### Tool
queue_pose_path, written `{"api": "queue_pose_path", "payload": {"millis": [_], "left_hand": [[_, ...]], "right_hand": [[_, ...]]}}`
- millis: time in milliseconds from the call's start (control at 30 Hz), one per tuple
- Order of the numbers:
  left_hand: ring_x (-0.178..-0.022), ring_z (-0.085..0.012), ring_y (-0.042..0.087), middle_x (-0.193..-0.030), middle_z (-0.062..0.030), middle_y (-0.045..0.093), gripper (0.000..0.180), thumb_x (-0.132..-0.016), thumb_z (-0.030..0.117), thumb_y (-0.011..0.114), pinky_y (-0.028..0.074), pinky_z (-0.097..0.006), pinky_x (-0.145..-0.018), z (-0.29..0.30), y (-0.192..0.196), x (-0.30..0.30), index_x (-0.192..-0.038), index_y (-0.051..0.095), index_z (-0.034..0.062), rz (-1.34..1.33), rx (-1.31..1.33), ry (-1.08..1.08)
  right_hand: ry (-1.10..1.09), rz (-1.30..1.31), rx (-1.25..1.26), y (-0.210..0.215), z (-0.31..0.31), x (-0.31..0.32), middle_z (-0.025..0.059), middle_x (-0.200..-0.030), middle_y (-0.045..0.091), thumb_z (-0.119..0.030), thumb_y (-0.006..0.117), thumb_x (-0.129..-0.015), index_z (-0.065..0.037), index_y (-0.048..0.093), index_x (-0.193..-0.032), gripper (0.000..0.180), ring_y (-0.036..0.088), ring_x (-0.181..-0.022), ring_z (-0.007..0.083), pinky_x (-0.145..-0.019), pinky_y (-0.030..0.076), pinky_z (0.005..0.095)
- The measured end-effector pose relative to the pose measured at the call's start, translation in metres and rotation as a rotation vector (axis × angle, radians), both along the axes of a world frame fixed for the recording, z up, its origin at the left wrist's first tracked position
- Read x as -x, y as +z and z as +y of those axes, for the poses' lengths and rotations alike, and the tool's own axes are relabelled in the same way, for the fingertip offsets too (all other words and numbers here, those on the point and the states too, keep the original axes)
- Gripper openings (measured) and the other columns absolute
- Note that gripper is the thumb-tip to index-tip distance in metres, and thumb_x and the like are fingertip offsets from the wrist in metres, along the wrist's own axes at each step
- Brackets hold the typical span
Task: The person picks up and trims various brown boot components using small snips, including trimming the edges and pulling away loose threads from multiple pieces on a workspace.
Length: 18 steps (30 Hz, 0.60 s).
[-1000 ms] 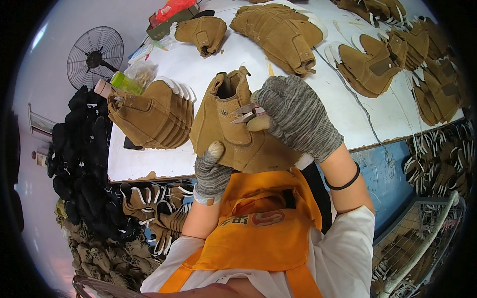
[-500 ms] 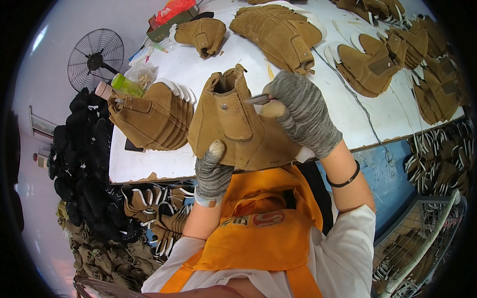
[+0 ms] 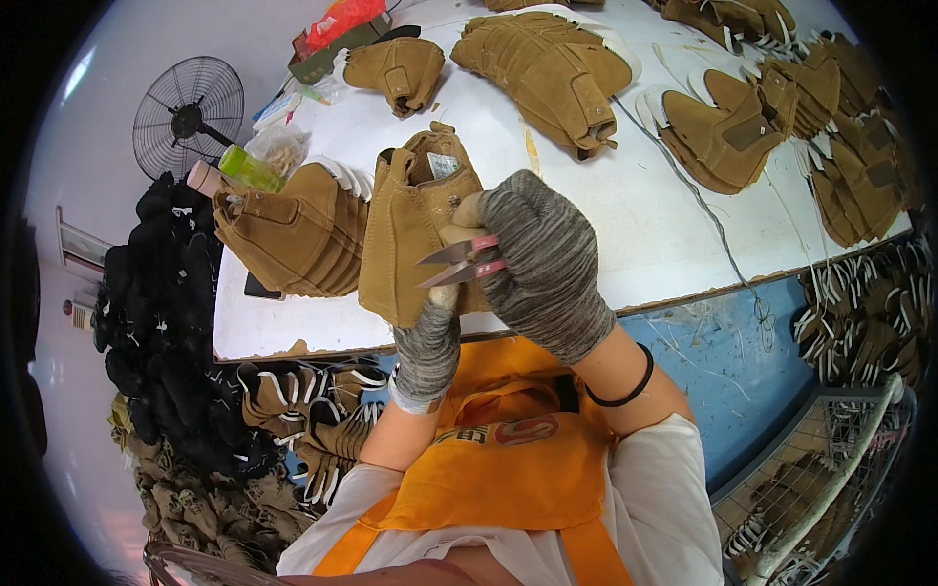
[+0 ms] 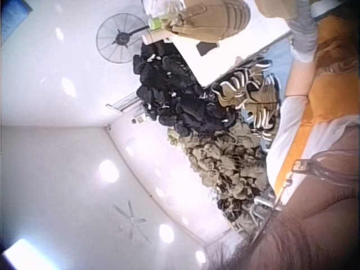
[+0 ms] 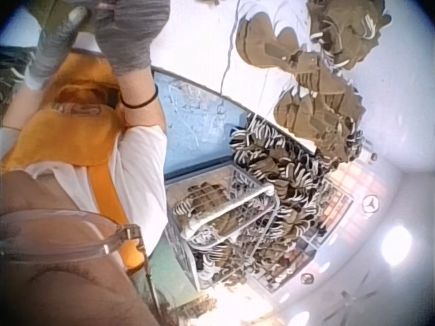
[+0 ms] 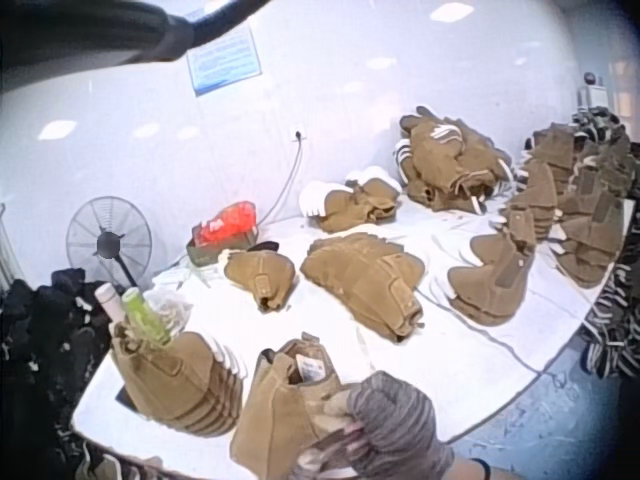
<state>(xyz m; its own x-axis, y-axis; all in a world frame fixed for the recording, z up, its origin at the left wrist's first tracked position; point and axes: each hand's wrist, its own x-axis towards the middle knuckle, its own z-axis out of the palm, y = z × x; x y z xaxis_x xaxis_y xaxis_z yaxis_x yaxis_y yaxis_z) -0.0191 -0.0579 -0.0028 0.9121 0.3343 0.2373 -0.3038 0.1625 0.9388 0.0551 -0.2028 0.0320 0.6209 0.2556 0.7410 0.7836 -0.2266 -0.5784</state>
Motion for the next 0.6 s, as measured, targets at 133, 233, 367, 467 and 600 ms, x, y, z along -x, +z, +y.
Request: {"api": "queue_pose_path", "payload": {"millis": [133, 233, 367, 467, 600], "left_hand": [[-0.117, -0.0240, 0.048, -0.128, -0.0100, 0.047, 0.069, -0.081, 0.022, 0.070, 0.040, -0.040, -0.101, 0.000, 0.017, 0.001, -0.137, 0.033, 0.0054, -0.137, 0.451, -0.133], [-0.119, -0.0266, 0.047, -0.130, -0.0109, 0.046, 0.073, -0.080, 0.022, 0.070, 0.039, -0.043, -0.103, 0.006, 0.011, 0.001, -0.139, 0.030, 0.0060, -0.077, 0.547, -0.166], [-0.118, -0.0272, 0.049, -0.130, -0.0122, 0.046, 0.075, -0.078, 0.024, 0.071, 0.041, -0.043, -0.101, 0.002, 0.015, 0.004, -0.138, 0.030, 0.0049, -0.060, 0.552, -0.238], [-0.118, -0.0276, 0.050, -0.129, -0.0145, 0.047, 0.077, -0.077, 0.026, 0.073, 0.044, -0.043, -0.100, 0.001, 0.019, 0.004, -0.138, 0.031, 0.0032, -0.035, 0.504, -0.243], [-0.117, -0.0281, 0.050, -0.129, -0.0143, 0.047, 0.078, -0.077, 0.027, 0.073, 0.044, -0.043, -0.100, 0.005, 0.012, 0.005, -0.138, 0.030, 0.0030, -0.041, 0.484, -0.225]], "right_hand": [[-0.153, 0.187, -0.349, 0.003, -0.006, -0.011, 0.0000, -0.082, 0.058, -0.011, 0.063, -0.086, -0.005, 0.060, -0.102, 0.017, 0.057, -0.075, 0.0112, -0.067, 0.047, 0.0225], [-0.096, 0.318, -0.367, 0.026, -0.001, -0.004, -0.0032, -0.074, 0.052, -0.013, 0.068, -0.083, -0.004, 0.062, -0.099, 0.019, 0.049, -0.067, 0.0037, -0.061, 0.041, 0.0138], [0.062, 0.386, -0.151, 0.043, 0.008, 0.010, -0.0038, -0.074, 0.051, -0.012, 0.073, -0.079, -0.004, 0.063, -0.095, 0.021, 0.047, -0.061, 0.0038, -0.057, 0.041, 0.0141], [0.062, 0.226, -0.196, 0.036, 0.017, 0.010, 0.0016, -0.080, 0.060, -0.004, 0.065, -0.081, -0.002, 0.064, -0.093, 0.012, 0.056, -0.069, 0.0090, -0.066, 0.048, 0.0228], [0.271, 0.273, -0.208, 0.006, 0.011, -0.005, 0.0081, -0.109, 0.060, 0.001, 0.057, -0.086, 0.000, 0.052, -0.116, 0.030, 0.061, -0.092, 0.0141, -0.082, 0.051, 0.0254]]}}
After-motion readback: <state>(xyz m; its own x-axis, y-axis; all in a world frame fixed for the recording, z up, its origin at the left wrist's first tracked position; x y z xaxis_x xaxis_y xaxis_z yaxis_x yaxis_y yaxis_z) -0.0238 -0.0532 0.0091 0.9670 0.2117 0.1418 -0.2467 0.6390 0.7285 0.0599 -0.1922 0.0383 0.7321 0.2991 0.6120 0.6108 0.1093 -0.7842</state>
